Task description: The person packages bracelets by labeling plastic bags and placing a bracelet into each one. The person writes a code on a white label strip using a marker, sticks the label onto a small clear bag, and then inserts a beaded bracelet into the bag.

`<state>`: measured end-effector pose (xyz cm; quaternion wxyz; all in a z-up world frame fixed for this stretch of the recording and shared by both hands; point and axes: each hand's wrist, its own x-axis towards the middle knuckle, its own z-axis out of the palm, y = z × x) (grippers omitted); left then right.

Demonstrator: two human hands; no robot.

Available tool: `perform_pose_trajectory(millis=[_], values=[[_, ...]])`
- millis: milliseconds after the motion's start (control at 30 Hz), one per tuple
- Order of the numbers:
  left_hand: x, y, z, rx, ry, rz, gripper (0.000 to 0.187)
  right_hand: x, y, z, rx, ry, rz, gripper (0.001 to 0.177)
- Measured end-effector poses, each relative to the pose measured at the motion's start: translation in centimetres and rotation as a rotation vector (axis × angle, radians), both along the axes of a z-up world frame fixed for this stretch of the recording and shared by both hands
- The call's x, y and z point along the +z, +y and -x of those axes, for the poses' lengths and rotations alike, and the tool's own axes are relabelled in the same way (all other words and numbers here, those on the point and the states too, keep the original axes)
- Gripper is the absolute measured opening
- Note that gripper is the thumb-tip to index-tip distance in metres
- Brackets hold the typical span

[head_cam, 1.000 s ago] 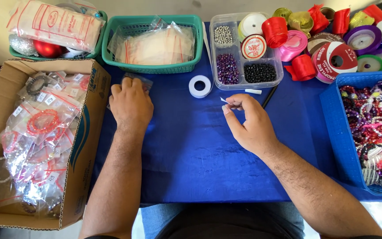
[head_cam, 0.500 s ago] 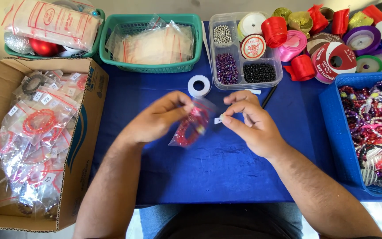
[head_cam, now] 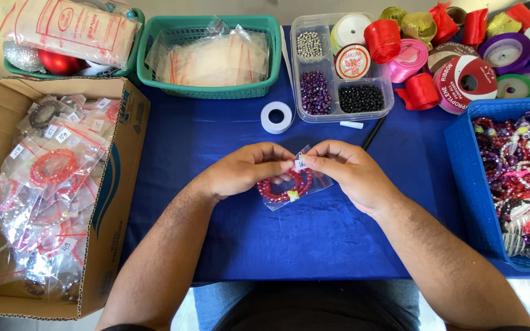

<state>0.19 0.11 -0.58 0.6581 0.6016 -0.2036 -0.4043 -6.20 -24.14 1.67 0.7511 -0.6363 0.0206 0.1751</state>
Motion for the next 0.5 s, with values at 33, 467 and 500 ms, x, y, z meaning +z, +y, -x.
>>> perform_pose_trajectory(millis=[33,467,500], values=[[0.0,0.0,0.1,0.001,0.0,0.0,0.033,0.0,0.1,0.0,0.001,0.0,0.0,0.017],[-0.4,-0.8,0.5,0.21,-0.117,-0.074,0.023,-0.6,0.9,0.0,-0.126,-0.096,0.165,0.018],[0.0,-0.9,0.6,0.221,-0.12,-0.116,0.022,-0.9,0.9,0.0,-0.124,-0.122,0.176,0.018]])
